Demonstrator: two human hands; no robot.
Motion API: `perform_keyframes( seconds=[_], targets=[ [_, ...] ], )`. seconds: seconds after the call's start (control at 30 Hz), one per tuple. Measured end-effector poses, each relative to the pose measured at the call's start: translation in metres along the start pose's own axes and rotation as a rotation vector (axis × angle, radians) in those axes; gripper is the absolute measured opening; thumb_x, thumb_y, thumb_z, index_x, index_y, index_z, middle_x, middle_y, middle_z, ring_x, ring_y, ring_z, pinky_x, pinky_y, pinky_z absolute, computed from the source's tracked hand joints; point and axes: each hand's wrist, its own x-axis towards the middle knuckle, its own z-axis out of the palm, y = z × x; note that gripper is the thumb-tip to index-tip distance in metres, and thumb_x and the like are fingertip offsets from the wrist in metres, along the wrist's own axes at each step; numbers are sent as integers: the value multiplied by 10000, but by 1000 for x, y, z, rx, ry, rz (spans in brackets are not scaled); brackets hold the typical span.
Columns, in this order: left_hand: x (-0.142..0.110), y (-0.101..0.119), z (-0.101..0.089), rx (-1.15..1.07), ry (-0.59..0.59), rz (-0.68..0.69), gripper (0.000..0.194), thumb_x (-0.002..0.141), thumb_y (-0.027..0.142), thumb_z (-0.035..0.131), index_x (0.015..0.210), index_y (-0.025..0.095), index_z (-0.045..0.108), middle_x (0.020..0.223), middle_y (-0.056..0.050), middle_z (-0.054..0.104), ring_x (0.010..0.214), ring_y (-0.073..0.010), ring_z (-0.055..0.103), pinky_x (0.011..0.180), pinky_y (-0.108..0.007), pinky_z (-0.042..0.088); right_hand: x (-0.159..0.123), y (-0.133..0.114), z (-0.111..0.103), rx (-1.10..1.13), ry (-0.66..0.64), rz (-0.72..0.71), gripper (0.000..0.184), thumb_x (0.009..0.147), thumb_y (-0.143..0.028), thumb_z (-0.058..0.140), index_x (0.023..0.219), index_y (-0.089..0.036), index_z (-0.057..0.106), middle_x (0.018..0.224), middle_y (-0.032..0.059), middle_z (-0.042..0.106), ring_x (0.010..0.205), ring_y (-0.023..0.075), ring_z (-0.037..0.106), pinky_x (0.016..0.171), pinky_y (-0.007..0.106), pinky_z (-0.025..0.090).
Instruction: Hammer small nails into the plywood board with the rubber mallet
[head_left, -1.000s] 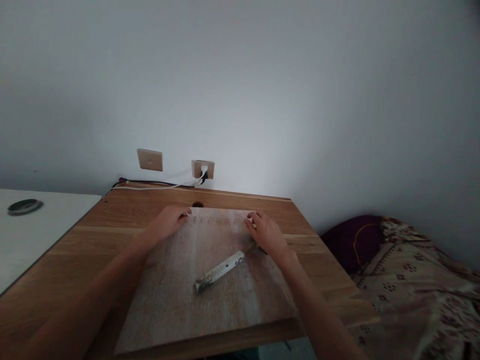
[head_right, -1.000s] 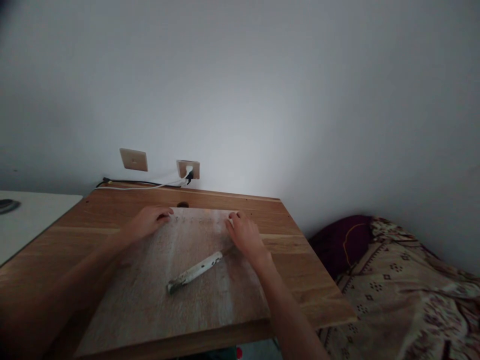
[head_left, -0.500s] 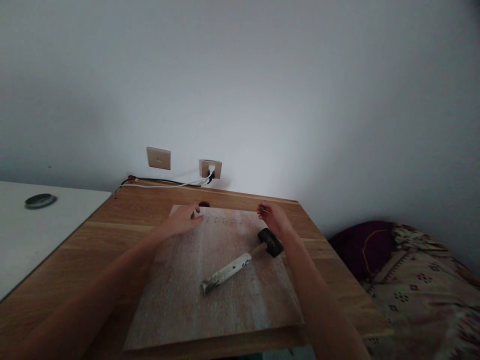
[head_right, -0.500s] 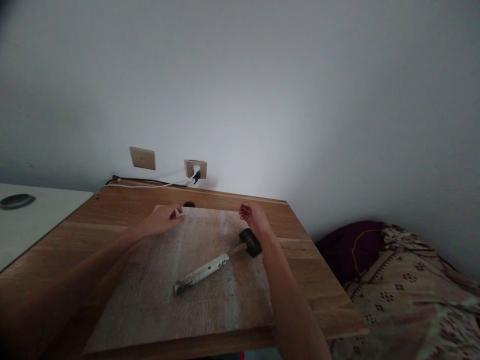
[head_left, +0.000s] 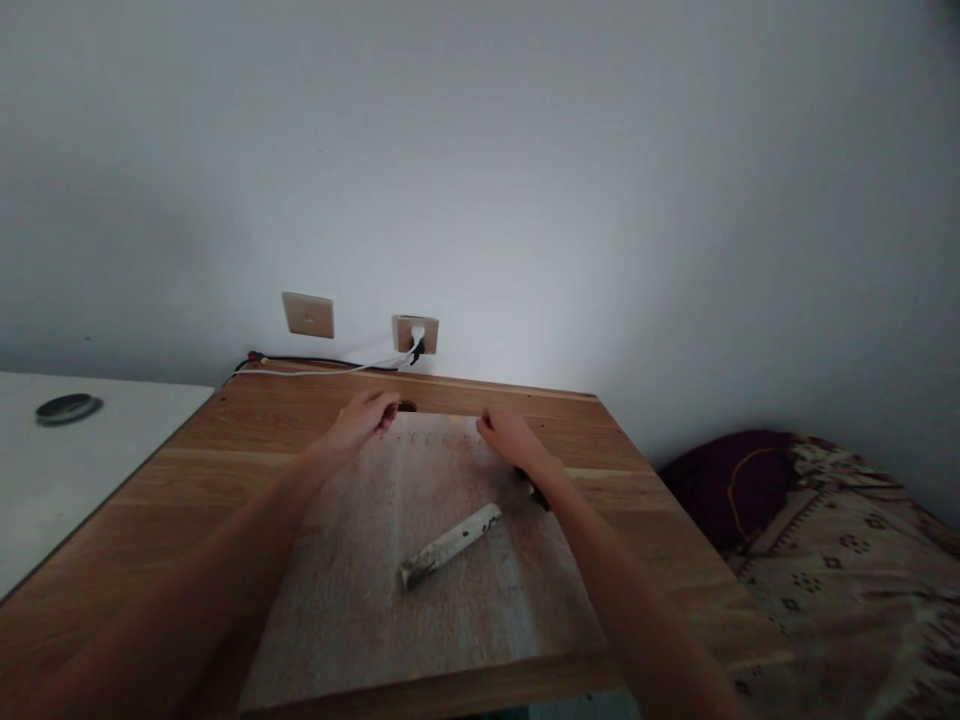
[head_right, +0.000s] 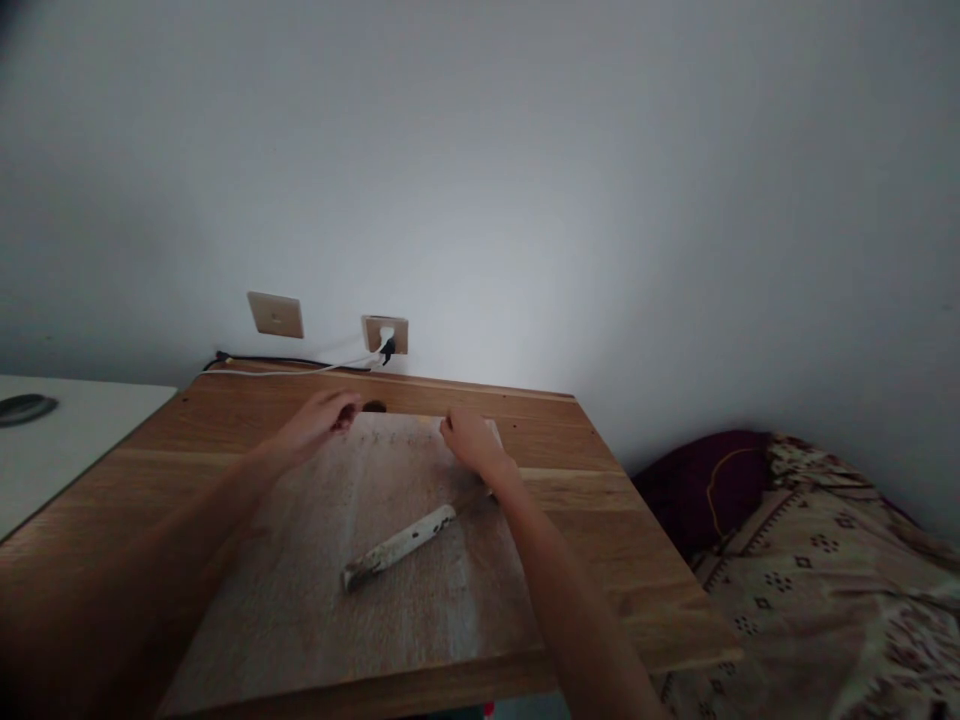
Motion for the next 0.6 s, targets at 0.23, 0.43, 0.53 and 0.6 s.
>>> perform_keyframes(
  seconds=[0.23, 0.43, 0.53, 0.6],
  targets=[
    [-5, -4, 6, 236, -202, -44, 231, 800, 339, 561, 610, 207, 567, 603, -16, 601, 580, -164, 548, 541, -259, 371, 3, 1, -13, 188, 8, -1, 398, 1016, -381, 341, 762, -214, 598, 652, 34, 630, 553, 164, 568, 508, 256, 412],
    [-10, -2, 20, 1049, -285, 314, 185, 906, 270, 561, 917, 161, 710, 976, -181, 780, 899, -314, 729, 767, -373, 503, -4, -23, 19, 74, -75, 41, 263, 821, -277, 740, 607, -205, 605, 815, 163, 760, 986, 315, 715, 849, 355, 499],
    [-8, -1, 23, 1134, -356, 385, 248, 953, 228, 510, 1014, 143, 735, 1044, -205, 783, 959, -328, 749, 837, -399, 527, -4, -30, 24, 132, -62, 55, 164, 789, -161, 696, 648, -194, 618, 972, 220, 774, 1140, 353, 679, 960, 399, 471],
    [-5, -2, 23, 1149, -373, 417, 269, 975, 233, 496, 995, 150, 751, 1047, -201, 785, 970, -325, 754, 859, -401, 530, -1, -30, 19, 236, -30, 46, 165, 793, -163, 664, 654, -205, 588, 942, 186, 760, 1095, 321, 679, 920, 372, 478]
  ],
)
